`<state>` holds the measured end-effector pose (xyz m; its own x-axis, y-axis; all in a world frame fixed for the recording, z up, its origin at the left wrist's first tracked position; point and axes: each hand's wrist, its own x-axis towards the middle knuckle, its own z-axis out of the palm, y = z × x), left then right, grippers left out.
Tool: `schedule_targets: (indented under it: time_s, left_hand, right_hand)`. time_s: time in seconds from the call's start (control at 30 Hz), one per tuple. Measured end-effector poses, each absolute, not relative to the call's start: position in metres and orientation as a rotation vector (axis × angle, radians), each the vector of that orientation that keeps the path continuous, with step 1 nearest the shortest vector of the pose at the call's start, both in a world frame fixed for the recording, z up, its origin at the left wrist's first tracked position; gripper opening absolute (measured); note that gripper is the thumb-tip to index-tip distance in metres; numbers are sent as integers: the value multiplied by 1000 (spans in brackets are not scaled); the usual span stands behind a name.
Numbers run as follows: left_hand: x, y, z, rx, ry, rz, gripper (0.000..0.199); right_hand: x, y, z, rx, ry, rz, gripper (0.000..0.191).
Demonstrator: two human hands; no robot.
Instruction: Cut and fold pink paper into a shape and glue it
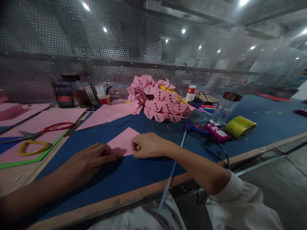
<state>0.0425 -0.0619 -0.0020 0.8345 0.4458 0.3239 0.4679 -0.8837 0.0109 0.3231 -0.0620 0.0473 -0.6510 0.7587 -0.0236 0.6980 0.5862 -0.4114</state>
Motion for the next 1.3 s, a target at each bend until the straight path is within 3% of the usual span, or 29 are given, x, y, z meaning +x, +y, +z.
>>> schedule_targets:
  time_s: [0.63,1.3]
  left_hand:
    - [41,-59,-4,-2943,-714,-501,47]
    - [40,-58,-7,-2935,-734,-525,49]
  right_hand:
    - [331,-58,49,-1218,-2715,664,20]
    - [337,-61,55,-1305,-2707,671,16]
